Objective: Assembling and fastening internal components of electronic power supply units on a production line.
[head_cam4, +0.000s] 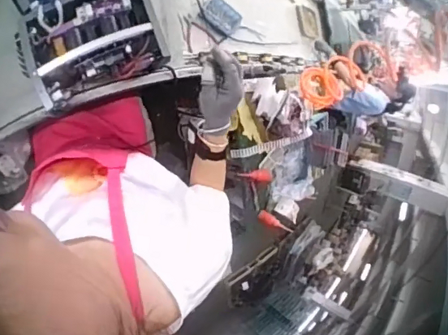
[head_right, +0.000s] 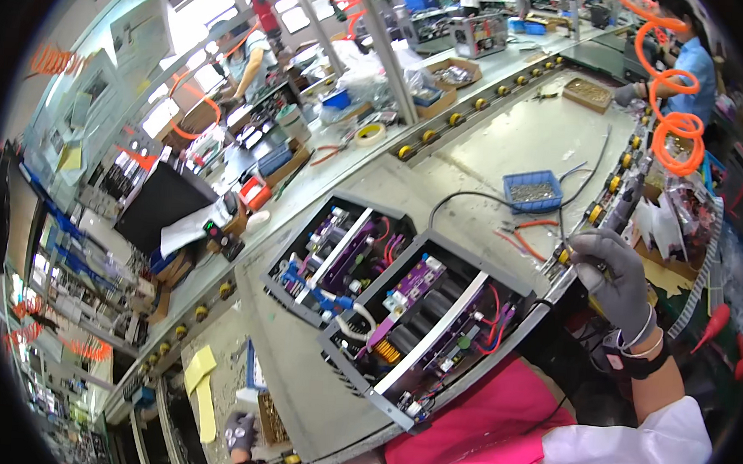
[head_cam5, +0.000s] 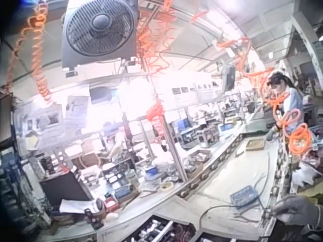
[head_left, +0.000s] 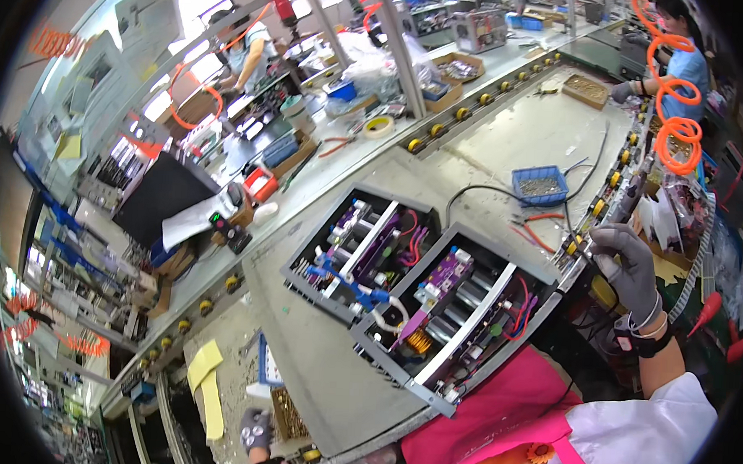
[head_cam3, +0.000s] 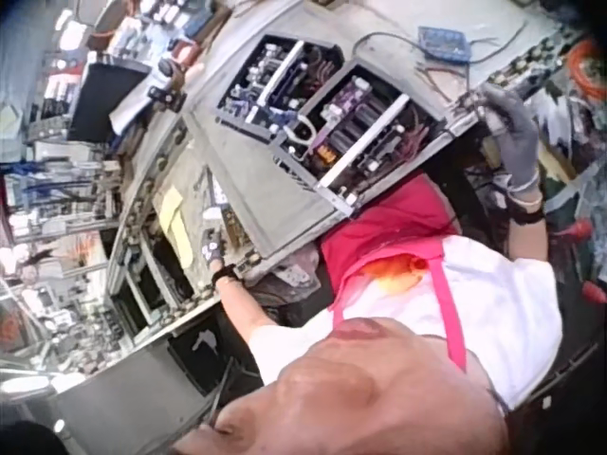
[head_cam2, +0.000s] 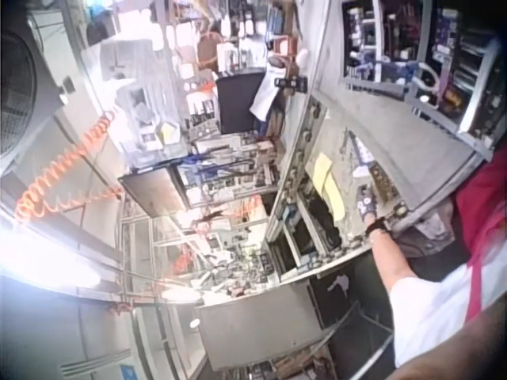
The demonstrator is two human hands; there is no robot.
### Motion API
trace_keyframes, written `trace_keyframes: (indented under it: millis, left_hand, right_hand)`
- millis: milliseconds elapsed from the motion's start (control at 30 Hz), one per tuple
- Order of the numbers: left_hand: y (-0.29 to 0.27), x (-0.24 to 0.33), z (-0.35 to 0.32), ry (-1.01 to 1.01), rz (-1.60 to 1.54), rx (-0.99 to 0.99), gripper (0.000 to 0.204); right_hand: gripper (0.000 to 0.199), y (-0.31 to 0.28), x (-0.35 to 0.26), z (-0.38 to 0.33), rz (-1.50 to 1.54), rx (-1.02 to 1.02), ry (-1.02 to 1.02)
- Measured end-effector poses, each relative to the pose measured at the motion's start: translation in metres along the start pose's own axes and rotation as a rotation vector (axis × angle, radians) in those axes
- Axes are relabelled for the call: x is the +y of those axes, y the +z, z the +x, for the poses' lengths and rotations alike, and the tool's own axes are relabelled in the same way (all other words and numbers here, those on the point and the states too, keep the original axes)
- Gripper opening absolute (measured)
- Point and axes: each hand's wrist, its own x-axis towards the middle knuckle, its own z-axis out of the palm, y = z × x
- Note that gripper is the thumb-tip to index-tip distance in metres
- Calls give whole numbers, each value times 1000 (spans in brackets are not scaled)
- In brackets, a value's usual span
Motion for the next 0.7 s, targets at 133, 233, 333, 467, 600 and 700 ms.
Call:
trace_keyframes:
  millis: [133,233,333,467,600,700]
  left_hand:
    - [-3,-51,15,-205,125,-14,23]
    - [8,-68,40,-128,-97,-296,27]
    - [10,-95,43,72,163,-256,34]
    - [34,-88,70,236,290,-212,39]
    - [37,-45,91,204,254,-256,35]
    - [34,-32,85,123,229,-280,33]
  right_hand:
    - [18,-16,19,4,83,168,85]
    - [18,-39,13,-13,50,346,145]
    - [21,-43,26,-4,81,351,161]
    - [16,-36,32,1,330,431,188]
    - [22,-61,69,-17,427,585,99]
    - [34,-61,99,-12,287,892,142]
